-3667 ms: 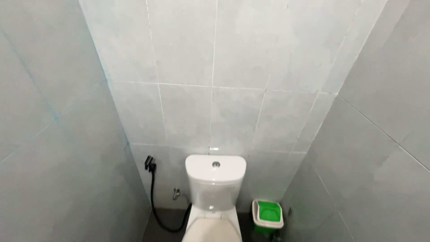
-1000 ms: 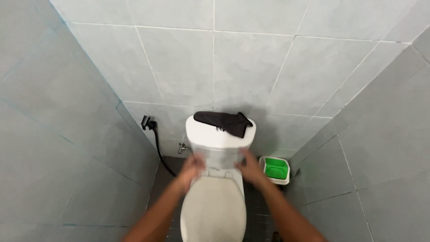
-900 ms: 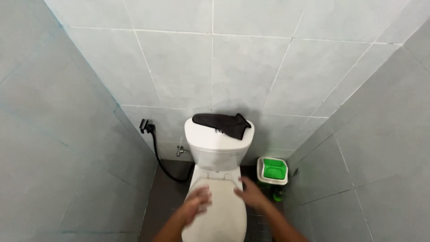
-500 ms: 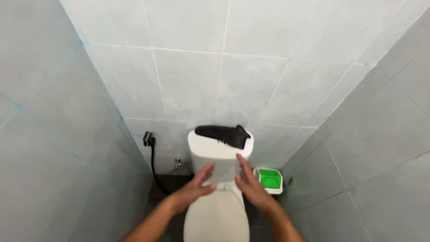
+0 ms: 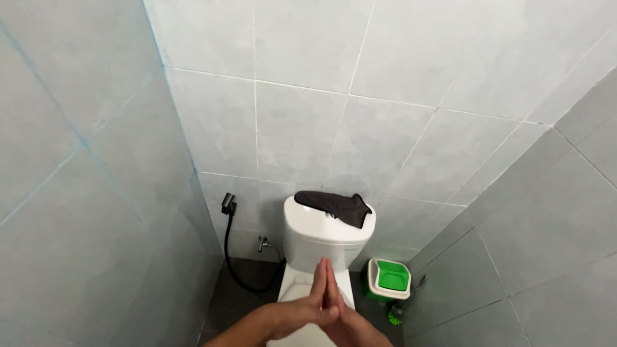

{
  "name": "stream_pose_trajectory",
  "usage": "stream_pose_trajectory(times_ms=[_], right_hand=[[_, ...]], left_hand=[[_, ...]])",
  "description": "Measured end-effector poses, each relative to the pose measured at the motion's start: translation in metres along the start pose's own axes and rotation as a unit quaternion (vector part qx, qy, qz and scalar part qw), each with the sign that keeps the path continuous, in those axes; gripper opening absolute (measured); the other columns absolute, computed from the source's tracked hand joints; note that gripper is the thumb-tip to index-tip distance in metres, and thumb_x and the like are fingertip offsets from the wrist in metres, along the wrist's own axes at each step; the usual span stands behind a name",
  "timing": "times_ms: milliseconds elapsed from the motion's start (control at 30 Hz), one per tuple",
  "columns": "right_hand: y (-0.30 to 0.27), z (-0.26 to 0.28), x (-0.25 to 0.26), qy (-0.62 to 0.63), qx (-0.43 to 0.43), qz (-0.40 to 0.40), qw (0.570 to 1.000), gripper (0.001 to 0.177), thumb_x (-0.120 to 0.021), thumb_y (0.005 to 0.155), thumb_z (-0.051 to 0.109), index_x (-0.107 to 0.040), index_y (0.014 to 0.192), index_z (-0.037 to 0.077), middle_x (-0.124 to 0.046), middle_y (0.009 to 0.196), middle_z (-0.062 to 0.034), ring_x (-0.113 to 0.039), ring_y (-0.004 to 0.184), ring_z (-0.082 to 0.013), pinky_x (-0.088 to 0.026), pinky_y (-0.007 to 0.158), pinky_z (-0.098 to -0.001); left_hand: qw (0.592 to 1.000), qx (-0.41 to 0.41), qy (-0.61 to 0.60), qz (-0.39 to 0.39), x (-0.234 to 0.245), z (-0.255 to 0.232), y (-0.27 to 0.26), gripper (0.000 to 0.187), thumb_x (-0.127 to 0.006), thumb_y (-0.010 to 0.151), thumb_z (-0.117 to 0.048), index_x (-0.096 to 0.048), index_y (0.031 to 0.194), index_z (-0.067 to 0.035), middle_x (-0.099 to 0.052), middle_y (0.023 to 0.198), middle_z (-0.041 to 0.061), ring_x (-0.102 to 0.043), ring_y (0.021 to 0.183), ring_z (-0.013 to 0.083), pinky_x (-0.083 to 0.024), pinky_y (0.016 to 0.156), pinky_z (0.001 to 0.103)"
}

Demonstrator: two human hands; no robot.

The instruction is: Wipe down the exterior surfaces of a toilet with a cloth.

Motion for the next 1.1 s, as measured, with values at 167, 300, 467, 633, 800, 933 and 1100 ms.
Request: stream_pose_trajectory(times_ms=[167,300,467,633,800,933,1100], right_hand=[[-0.005,-0.03,0.06,-0.094,0.145,0.157,0.972,0.089,-0.043,0.096,0.046,0.023,0.154,0.034,0.022,0.167,0.0092,0.018,0.154,-0.0109,0.002,0.124,-0.0362],[-0.006,-0.088,0.163,-0.053,0.119,-0.09,0.987,0.079,-0.037,0.108,0.031,0.019,0.164,0.025,0.015,0.176,0.0007,0.014,0.16,-0.0156,0.001,0.127,-0.036],[-0.024,0.045,0.068,-0.092,0.084,0.057,0.991,0.097,-0.051,0.105,0.019,0.028,0.16,0.032,0.018,0.176,0.0049,0.014,0.162,-0.0127,-0.001,0.128,-0.0307],[-0.006,0.054,0.131,-0.101,0.005,-0.013,0.995,0.092,-0.06,0.099,0.037,0.006,0.162,0.033,-0.006,0.173,0.0002,-0.021,0.154,-0.023,-0.036,0.116,-0.0443],[0.015,0.066,0.219,-0.208,0.017,-0.027,0.978,0.073,-0.068,0.099,0.032,-0.032,0.161,0.019,-0.035,0.167,-0.0097,-0.041,0.149,-0.0224,-0.039,0.118,-0.0414],[0.054,0.024,0.329,-0.374,-0.087,-0.103,0.917,0.072,-0.072,0.091,0.032,-0.043,0.155,0.016,-0.059,0.144,-0.0194,-0.057,0.131,-0.0269,-0.048,0.108,-0.0404],[0.152,0.002,0.419,-0.589,-0.074,-0.094,0.799,0.075,-0.078,0.087,0.034,-0.043,0.149,0.008,-0.045,0.153,-0.0173,-0.046,0.139,-0.0329,-0.039,0.114,-0.041]], left_hand=[[0.999,-0.022,-0.041,0.029,-0.009,0.003,0.034,0.124,-0.065,0.086,-0.054,0.036,0.151,-0.023,0.009,0.172,0.013,-0.008,0.16,0.0285,-0.021,0.126,0.044],[0.997,-0.02,-0.067,0.02,-0.011,0.011,0.068,0.117,-0.063,0.088,-0.05,0.032,0.153,-0.026,0.006,0.173,0.01,-0.008,0.16,0.0285,-0.021,0.126,0.046],[0.993,-0.013,-0.121,0.002,-0.016,0.019,0.105,0.106,-0.058,0.091,-0.041,0.024,0.156,-0.034,0.002,0.174,0.003,-0.009,0.161,0.0284,-0.022,0.125,0.05],[0.988,0.005,-0.138,-0.076,-0.023,0.01,0.129,0.096,-0.054,0.094,-0.049,0.012,0.162,-0.035,-0.005,0.175,0.001,-0.01,0.159,0.0244,-0.02,0.122,0.046],[0.969,0.014,-0.104,-0.225,0.019,0.01,0.126,0.078,-0.059,0.091,-0.044,-0.027,0.162,-0.031,-0.034,0.166,-0.004,-0.038,0.146,0.0185,-0.037,0.114,0.045],[0.941,0.027,-0.115,-0.318,0.036,0.041,0.093,0.054,-0.06,0.095,-0.038,-0.053,0.146,-0.023,-0.063,0.144,0.0,-0.063,0.122,0.0173,-0.044,0.104,0.038],[0.892,0.066,-0.173,-0.411,0.042,0.093,0.033,0.047,-0.059,0.095,-0.037,-0.061,0.139,-0.02,-0.072,0.132,0.0,-0.067,0.116,0.0153,-0.045,0.1,0.035]])
Point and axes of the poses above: each hand's wrist, its own y-axis towards the middle knuckle, its own x-axis out of the back of the hand, z = x × y, the point moved 8 cm from there along y, towards the middle knuckle
